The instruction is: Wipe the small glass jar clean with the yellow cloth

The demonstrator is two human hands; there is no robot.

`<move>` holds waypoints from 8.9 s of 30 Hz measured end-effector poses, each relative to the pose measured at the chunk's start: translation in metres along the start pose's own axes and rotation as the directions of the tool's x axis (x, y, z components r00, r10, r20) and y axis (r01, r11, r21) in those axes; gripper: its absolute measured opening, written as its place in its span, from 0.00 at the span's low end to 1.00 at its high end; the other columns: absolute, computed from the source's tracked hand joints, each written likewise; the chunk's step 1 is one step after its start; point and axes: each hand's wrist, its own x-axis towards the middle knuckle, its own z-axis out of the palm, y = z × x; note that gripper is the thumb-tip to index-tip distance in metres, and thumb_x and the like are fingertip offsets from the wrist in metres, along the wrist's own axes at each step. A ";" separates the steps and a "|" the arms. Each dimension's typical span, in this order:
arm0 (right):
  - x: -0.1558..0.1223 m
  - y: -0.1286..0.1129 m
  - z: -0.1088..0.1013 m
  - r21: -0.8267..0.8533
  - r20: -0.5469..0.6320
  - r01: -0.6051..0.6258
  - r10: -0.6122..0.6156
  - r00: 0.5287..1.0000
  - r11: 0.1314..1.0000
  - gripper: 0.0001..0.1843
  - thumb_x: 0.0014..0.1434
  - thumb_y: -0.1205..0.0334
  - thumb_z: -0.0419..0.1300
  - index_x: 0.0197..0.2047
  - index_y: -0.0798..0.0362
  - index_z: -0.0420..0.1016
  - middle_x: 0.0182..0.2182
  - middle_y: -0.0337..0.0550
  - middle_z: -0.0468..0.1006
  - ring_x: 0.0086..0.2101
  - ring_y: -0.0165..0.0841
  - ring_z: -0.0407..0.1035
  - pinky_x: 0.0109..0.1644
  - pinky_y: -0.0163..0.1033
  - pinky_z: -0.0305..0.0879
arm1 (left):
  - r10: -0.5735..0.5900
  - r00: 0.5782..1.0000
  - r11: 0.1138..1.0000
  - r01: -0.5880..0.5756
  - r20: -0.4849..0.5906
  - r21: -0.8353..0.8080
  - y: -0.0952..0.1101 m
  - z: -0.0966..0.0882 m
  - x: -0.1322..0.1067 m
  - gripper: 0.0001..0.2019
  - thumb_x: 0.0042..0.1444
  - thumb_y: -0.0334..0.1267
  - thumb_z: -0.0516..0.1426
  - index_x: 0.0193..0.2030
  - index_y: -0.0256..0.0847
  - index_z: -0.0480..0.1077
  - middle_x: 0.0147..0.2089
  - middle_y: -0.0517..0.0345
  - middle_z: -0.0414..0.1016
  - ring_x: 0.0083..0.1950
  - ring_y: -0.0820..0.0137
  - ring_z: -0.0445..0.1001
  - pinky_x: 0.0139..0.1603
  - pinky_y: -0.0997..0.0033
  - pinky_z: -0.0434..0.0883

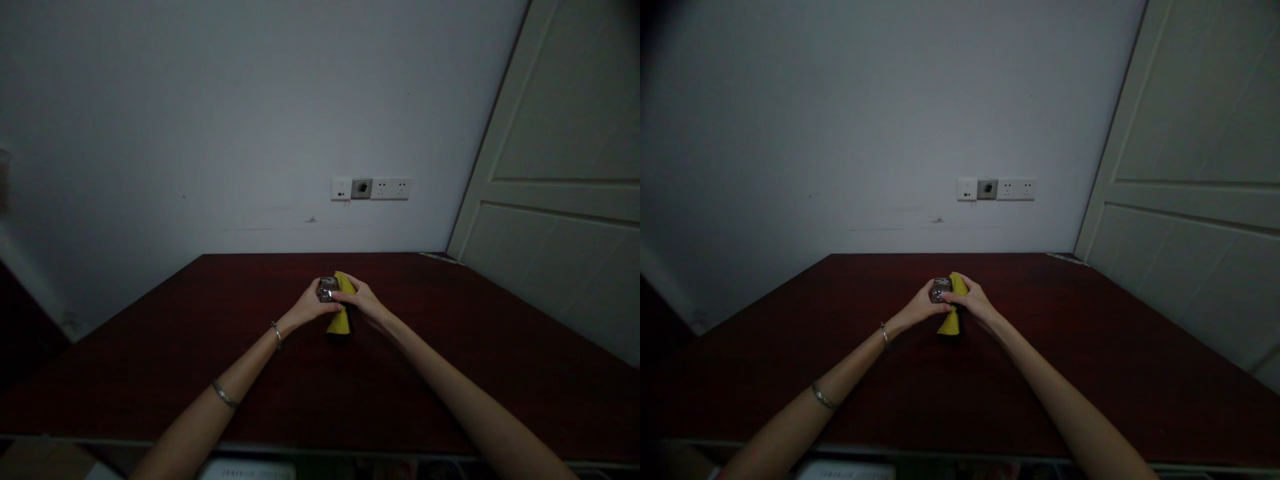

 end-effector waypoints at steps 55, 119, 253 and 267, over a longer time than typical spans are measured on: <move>0.003 -0.008 -0.004 -0.267 0.032 0.373 -0.379 0.925 0.889 0.15 0.54 0.53 0.59 0.42 0.50 0.78 0.47 0.47 0.76 0.50 0.40 0.68 0.58 0.49 0.59 | 0.083 0.995 0.991 -0.078 -0.048 0.105 -0.011 0.004 -0.005 0.35 0.37 0.37 0.67 0.53 0.36 0.61 0.51 0.45 0.70 0.51 0.60 0.71 0.53 0.58 0.67; -0.024 -0.025 0.015 -0.531 0.387 0.639 -0.512 0.767 0.556 0.09 0.54 0.66 0.57 0.39 0.49 0.76 0.51 0.47 0.71 0.51 0.37 0.66 0.56 0.44 0.61 | 0.145 0.986 0.910 -0.098 -0.086 0.402 -0.012 0.003 -0.011 0.35 0.37 0.37 0.65 0.54 0.38 0.59 0.42 0.54 0.75 0.41 0.63 0.75 0.40 0.68 0.71; -0.010 -0.031 -0.007 -0.377 0.366 0.560 -0.436 0.822 0.738 0.06 0.53 0.63 0.62 0.36 0.48 0.79 0.48 0.45 0.73 0.48 0.36 0.69 0.53 0.45 0.64 | 0.073 0.982 0.994 -0.058 -0.175 0.089 -0.012 0.006 0.001 0.30 0.35 0.35 0.68 0.48 0.33 0.67 0.44 0.48 0.74 0.43 0.64 0.73 0.45 0.67 0.69; -0.003 -0.024 -0.012 -0.319 0.236 0.524 -0.469 0.851 0.790 0.06 0.51 0.61 0.64 0.35 0.49 0.79 0.47 0.45 0.74 0.47 0.37 0.69 0.53 0.46 0.63 | 0.029 0.986 0.999 -0.032 -0.167 -0.013 0.004 0.008 -0.004 0.27 0.34 0.38 0.68 0.44 0.34 0.68 0.42 0.50 0.75 0.41 0.65 0.74 0.45 0.65 0.69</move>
